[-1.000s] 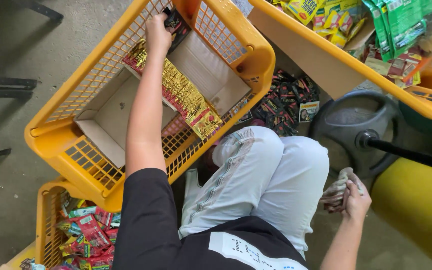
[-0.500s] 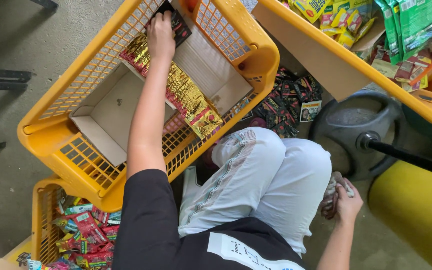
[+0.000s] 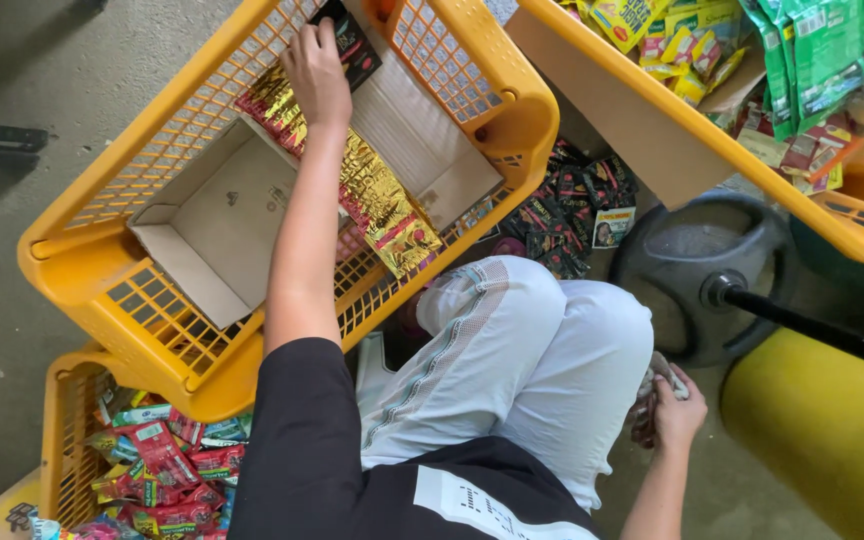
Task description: The person wipes product sachet packages with a cloth while sitting on the floor and then places them into an orange plastic basket.
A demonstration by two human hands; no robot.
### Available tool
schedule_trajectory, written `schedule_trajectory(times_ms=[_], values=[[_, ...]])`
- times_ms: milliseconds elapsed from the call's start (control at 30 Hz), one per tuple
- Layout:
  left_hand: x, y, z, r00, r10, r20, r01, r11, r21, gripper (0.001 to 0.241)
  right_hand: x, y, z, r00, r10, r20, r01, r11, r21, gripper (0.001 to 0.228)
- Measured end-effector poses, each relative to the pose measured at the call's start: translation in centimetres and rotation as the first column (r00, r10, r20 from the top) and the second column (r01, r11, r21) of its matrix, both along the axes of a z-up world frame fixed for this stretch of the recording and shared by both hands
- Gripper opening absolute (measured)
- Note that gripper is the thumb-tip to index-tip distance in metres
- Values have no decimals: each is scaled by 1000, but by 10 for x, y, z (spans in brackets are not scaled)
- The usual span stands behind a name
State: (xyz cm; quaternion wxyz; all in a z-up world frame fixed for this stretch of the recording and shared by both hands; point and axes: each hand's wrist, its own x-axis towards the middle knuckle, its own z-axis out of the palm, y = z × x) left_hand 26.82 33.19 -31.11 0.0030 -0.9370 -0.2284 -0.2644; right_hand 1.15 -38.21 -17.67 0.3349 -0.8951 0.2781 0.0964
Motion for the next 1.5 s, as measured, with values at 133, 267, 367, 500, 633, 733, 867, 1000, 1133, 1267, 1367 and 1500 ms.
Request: schedule_trajectory(times_ms=[133,267,367,500,633,733,867,1000,1133,1267,1367,1500], values=[[-2,0,4,999,12,49,-10,1000,-29,39,2,14,6,997,-50,-59,51,999,19,35],[-4,-2,24,998,20,62,-19,999,-25,34,1,18,5,994,-58,-92,58,998,5,35],[-7,-4,35,999,27,23,-26,998,-57,36,0,15,2,993,-43,-109,39,998,-39,37],[-7,-3,32,1000,28,15,-27,998,-56,37,-2,10,0,993,-36,-116,31,998,-47,35],[-4,0,29,999,2,38,0,999,-44,35,-4,8,-2,991,-36,-125,25,996,-85,36],[-3,7,15,999,-31,10,31,999,-20,44,-5,8,-9,992,-22,-124,10,996,-94,37],[-8,2,26,999,-47,-21,50,992,115,35,-8,3,-27,992,4,-126,-16,996,-93,36],[-9,4,16,995,-48,-90,64,981,185,43,-4,15,-24,981,2,-194,-25,993,-117,41],[-8,6,8,990,-43,-134,74,968,239,49,-4,18,-24,974,-24,-224,-9,990,-143,43],[-7,5,8,982,-55,-182,105,954,280,54,-8,10,-33,982,-8,-186,-16,991,-131,43],[-9,-2,25,988,-38,-151,85,945,315,50,-10,7,-34,981,4,-195,-31,990,-135,43],[-4,0,14,991,-47,-129,81,960,269,48,-15,0,-44,982,13,-190,-43,987,-155,44]])
